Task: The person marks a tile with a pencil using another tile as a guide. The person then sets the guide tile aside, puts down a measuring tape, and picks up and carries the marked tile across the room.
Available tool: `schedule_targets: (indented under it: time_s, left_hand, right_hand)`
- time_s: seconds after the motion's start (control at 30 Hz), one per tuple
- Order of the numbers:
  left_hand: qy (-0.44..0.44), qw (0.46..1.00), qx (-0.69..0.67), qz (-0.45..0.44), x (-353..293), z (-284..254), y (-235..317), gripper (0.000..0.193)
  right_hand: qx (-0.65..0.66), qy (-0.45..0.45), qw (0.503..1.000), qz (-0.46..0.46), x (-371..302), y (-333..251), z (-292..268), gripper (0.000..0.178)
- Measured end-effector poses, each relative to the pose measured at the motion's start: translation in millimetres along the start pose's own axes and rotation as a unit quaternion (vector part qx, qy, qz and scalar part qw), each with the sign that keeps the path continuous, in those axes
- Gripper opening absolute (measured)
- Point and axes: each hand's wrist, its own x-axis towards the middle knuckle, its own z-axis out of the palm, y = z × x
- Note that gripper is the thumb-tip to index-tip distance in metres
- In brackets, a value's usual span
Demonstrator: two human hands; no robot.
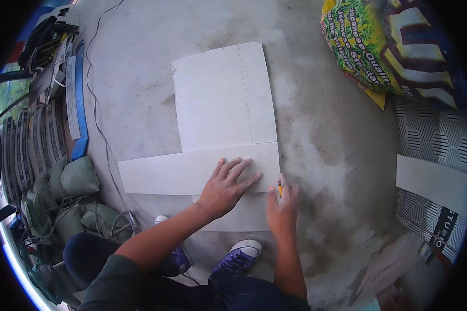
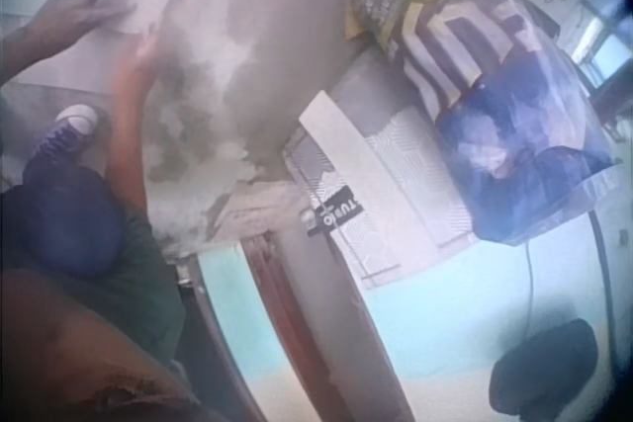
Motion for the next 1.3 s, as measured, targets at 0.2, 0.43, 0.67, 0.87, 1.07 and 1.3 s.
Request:
schedule_targets:
  time_s: [0.2,0.43,0.67,0.87,1.07,1.3]
  left_hand:
    - [-0.007,1.0,0.003,0.014,-2,3,-3,0.049]
    - [-0.167,0.977,0.076,0.11,65,-59,-10,0.025]
    - [-0.467,0.869,0.093,0.132,113,-99,19,0.02]
    - [-0.482,0.864,0.107,0.102,97,-101,4,0.017]
    - [-0.356,0.927,0.099,-0.062,41,-107,-67,0.017]
    - [-0.357,0.872,0.185,-0.28,-74,-213,-198,0.025]
  right_hand:
    - [0.02,0.012,1.0,-0.003,3,21,13,0.05]
    - [-0.079,-0.02,0.996,0.025,17,34,17,0.061]
    - [-0.103,-0.055,0.989,0.09,27,45,5,0.062]
    - [-0.118,-0.055,0.987,0.097,19,38,1,0.059]
    - [0.038,-0.002,0.997,0.074,11,38,2,0.064]
    - [0.168,-0.069,0.967,0.176,23,12,-12,0.064]
